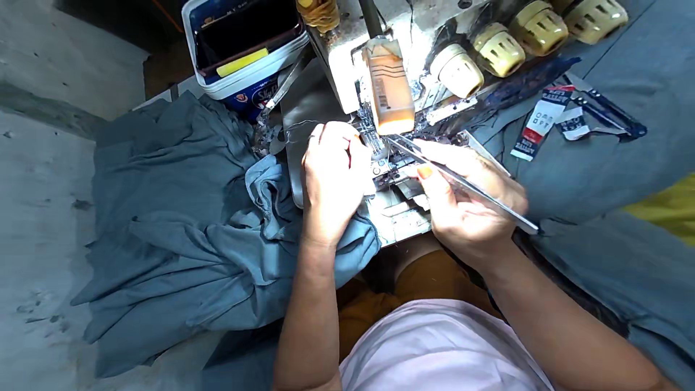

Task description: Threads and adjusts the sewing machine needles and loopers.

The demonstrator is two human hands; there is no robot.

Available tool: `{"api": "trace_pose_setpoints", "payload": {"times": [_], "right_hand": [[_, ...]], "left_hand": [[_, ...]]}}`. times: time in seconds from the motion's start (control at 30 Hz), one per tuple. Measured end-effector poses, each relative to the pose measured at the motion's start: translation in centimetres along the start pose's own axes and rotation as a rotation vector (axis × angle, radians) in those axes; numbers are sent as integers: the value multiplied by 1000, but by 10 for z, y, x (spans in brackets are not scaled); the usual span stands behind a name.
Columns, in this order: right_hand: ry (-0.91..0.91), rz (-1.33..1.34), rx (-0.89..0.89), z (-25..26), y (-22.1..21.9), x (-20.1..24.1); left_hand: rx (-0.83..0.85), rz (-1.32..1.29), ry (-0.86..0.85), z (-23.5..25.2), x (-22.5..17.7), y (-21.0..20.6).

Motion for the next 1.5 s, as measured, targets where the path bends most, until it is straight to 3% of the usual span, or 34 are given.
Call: {"api": "trace_pose_setpoints", "payload": {"times": [0.13,0.27,0.4,0.63,0.77,0.93,1.17,1.5], "right_hand": [[-121,164,-60,-3,8,-14],[-191,464,-232,-3,29,-31],[-300,356,-192,-3,28,-37],[-267,163,-115,6,15,-23],[-142,-5,-83,9,15,-14],[-240,-284,206,10,-11,-16],[-326,-434,523,-8,-35,-31],[-267,-424,488,-11,-43,-36]], "left_hand": [[-13,-94,62,-2,11,8],[-34,-511,147,-7,31,10],[-6,-867,146,-8,35,7],[-64,-503,186,-6,29,11],[-49,-263,171,-3,20,9],[0,39,131,3,6,-1],[-40,3,199,-1,11,10],[104,85,18,16,5,-8]]}}
Point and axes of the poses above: each hand's wrist, its own z-axis towards the middle knuckle, its own y-axis out of the back of the hand, x = y × z, the point moved 10 cm from there along z, towards the middle knuckle, and after that the axes turned 2 degrees about y, right-handed, at the moved point
